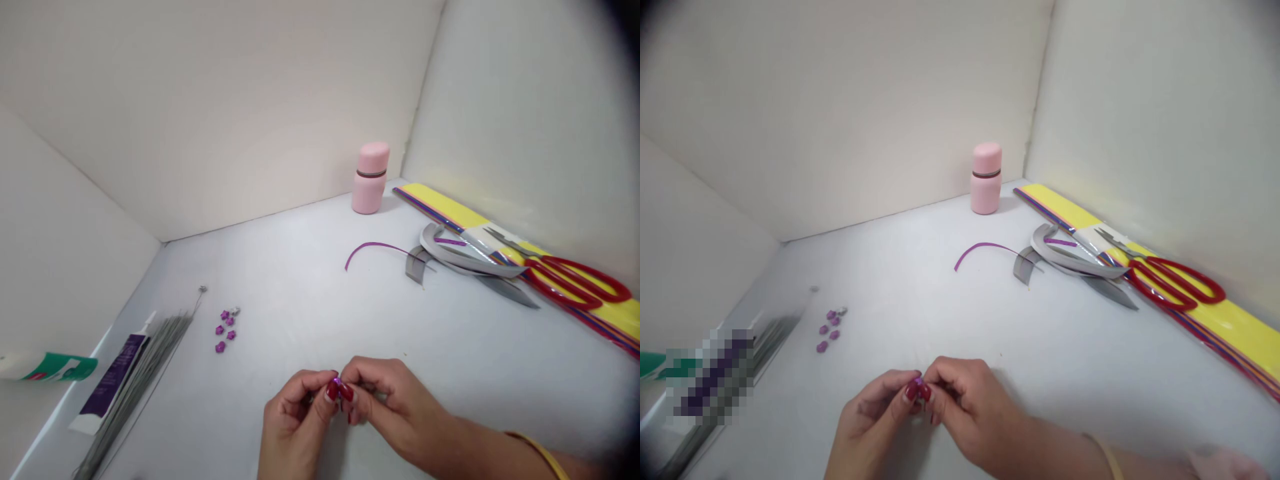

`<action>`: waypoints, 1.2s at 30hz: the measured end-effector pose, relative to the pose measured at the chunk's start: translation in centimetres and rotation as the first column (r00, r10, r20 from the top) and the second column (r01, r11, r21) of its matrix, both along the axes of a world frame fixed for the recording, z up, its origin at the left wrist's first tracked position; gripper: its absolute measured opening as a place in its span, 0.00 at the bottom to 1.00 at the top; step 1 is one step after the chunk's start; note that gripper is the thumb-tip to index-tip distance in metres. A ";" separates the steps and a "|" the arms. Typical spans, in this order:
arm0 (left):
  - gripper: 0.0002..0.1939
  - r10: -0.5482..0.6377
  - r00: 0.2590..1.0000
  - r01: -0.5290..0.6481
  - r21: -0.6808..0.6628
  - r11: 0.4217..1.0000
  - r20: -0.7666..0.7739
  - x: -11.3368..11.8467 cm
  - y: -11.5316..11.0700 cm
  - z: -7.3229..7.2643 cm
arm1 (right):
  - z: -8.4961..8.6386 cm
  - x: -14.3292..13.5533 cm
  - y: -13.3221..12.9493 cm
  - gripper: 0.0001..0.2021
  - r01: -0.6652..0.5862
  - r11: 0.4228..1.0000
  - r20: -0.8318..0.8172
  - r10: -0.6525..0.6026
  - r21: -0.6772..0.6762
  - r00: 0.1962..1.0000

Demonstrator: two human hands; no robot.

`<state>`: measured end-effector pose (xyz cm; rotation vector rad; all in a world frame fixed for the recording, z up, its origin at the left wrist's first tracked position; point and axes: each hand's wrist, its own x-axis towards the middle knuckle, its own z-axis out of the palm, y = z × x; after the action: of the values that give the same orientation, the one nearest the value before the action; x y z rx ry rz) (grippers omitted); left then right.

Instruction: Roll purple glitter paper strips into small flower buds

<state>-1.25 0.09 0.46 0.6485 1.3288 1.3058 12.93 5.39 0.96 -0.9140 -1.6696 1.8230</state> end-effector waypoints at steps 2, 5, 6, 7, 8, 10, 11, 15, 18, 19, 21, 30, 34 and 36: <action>0.08 -0.022 0.998 0.022 0.002 1.000 0.053 -0.1 0.1 0.0 | 0.0 -0.1 0.2 0.15 -0.036 0.979 -0.097 0.017 -0.198 0.995; 0.08 -0.075 0.982 0.070 0.034 0.997 0.173 -0.2 0.2 -0.2 | -0.1 -0.3 0.3 0.15 -0.114 0.906 -0.230 0.019 -0.407 0.973; 0.07 -0.088 0.977 0.081 0.047 0.996 0.195 -0.2 0.3 -0.3 | -0.1 -0.4 0.3 0.15 -0.123 0.897 -0.247 0.017 -0.424 0.969; 0.07 -0.089 0.979 0.080 0.059 0.995 0.185 -0.2 0.2 -0.4 | -0.2 -0.4 0.3 0.15 -0.120 0.898 -0.248 0.012 -0.424 0.969; 0.06 -0.077 0.986 0.068 0.071 0.995 0.146 -0.1 0.2 -0.4 | -0.2 -0.4 0.2 0.15 -0.107 0.906 -0.235 0.008 -0.409 0.972; 0.06 -0.029 0.999 0.028 0.105 0.994 0.015 0.0 0.0 -0.4 | -0.2 -0.4 0.1 0.15 -0.058 0.940 -0.177 -0.003 -0.337 0.984; 0.05 -0.005 0.999 0.011 0.127 0.992 -0.047 0.1 -0.1 -0.4 | -0.3 -0.4 0.0 0.15 -0.031 0.957 -0.143 -0.011 -0.288 0.990; 0.07 -0.019 0.997 0.027 0.105 0.994 -0.074 0.2 -0.2 -0.2 | -0.3 -0.4 -0.1 0.16 -0.004 0.974 -0.110 -0.022 -0.227 0.994; 0.11 -0.042 0.992 0.044 -0.017 0.999 0.119 0.1 0.0 -0.3 | -0.3 -0.5 0.0 0.16 -0.053 0.941 -0.182 -0.009 -0.335 0.983; 0.12 -0.027 0.987 0.034 -0.045 0.998 0.160 0.1 0.1 -0.3 | -0.4 -0.6 0.1 0.15 -0.063 0.936 -0.193 -0.006 -0.347 0.981; 0.12 0.013 0.987 -0.001 -0.074 0.997 0.159 0.0 0.2 -0.4 | -0.5 -0.6 0.1 0.15 -0.060 0.946 -0.183 0.001 -0.319 0.983; 0.07 -0.001 0.996 0.005 0.044 0.999 -0.085 0.0 0.0 -0.5 | -0.7 0.1 -0.2 0.14 -0.040 0.993 0.028 0.037 0.112 0.999; 0.06 0.010 0.992 -0.001 0.072 0.997 -0.128 0.0 0.1 -0.2 | -0.7 0.0 -0.2 0.14 -0.038 0.999 0.014 0.038 0.026 0.999; 0.09 0.023 0.999 -0.022 0.020 1.000 -0.039 0.0 0.1 0.1 | -0.6 -0.2 -0.1 0.14 -0.019 0.988 -0.056 0.010 -0.157 0.998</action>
<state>-1.25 0.18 0.52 0.6772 1.3602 1.3314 12.74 5.32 0.40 -0.9095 -1.5200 1.9938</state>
